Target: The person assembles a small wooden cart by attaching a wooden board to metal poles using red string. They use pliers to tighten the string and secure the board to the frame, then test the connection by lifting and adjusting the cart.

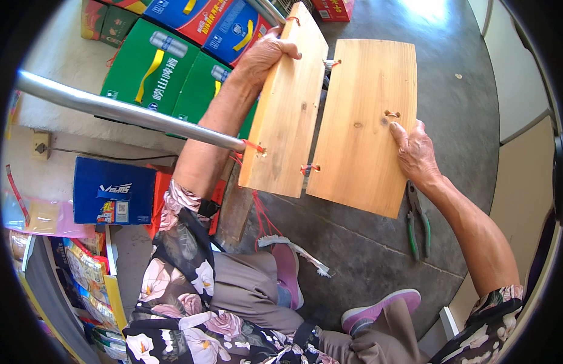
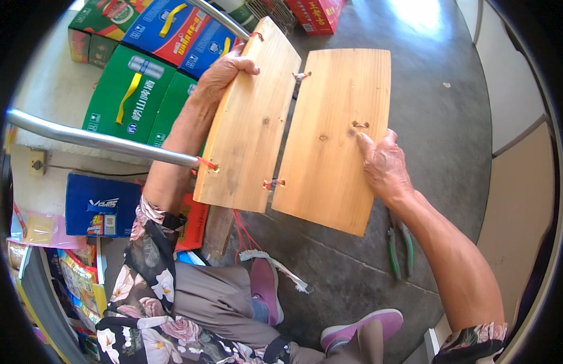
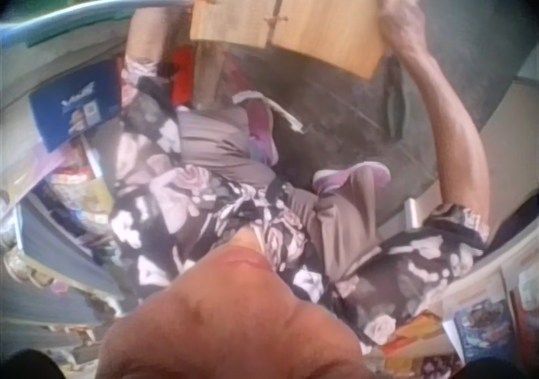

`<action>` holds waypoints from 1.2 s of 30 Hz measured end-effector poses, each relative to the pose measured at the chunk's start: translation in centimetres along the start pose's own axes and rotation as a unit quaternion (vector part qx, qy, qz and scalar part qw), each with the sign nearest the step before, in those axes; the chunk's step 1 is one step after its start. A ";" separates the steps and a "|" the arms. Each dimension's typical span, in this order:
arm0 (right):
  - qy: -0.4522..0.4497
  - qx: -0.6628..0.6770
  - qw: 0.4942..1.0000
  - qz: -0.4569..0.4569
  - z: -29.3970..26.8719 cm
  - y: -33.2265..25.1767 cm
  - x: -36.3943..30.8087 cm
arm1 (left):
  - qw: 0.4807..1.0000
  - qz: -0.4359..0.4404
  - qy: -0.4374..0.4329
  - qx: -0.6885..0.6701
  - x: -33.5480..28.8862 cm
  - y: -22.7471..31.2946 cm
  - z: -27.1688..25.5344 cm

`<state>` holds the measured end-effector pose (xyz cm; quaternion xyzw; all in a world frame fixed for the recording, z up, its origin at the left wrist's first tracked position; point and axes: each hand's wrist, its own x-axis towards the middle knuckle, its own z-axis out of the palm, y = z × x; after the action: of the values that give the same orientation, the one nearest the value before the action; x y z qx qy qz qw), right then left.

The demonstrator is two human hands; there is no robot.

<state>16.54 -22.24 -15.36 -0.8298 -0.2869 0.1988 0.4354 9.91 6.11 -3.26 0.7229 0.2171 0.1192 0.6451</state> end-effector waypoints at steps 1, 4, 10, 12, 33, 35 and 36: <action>-0.004 0.028 0.999 0.034 -0.1 0.0 0.0 | 1.000 -0.001 -0.007 0.005 0.1 -0.1 -0.1; -0.011 0.028 0.997 0.070 -0.3 -0.3 -0.2 | 1.000 0.010 -0.015 0.014 0.4 -0.4 -0.6; -0.071 -0.122 0.990 0.015 -0.4 -0.6 0.1 | 0.996 -0.032 0.007 0.081 1.1 -0.1 -1.8; -0.084 -0.174 0.981 -0.010 -0.3 -0.5 0.2 | 0.991 -0.066 0.020 0.117 1.1 0.4 -1.9; -0.052 -0.190 0.979 -0.049 -0.2 -0.2 -0.1 | 0.988 -0.047 0.008 0.149 1.6 -0.1 -2.3; -0.074 -0.183 0.980 -0.029 -1.0 -0.4 1.2 | 0.988 -0.042 0.063 0.132 1.1 -0.3 -1.2; -0.081 -0.180 0.980 -0.019 -1.4 -0.5 1.9 | 0.988 -0.069 0.065 0.125 1.1 0.1 -0.8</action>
<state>18.66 -21.60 -14.33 -0.8700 -0.3679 0.2027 0.2583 10.54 7.31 -3.18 0.7719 0.3209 0.0932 0.5409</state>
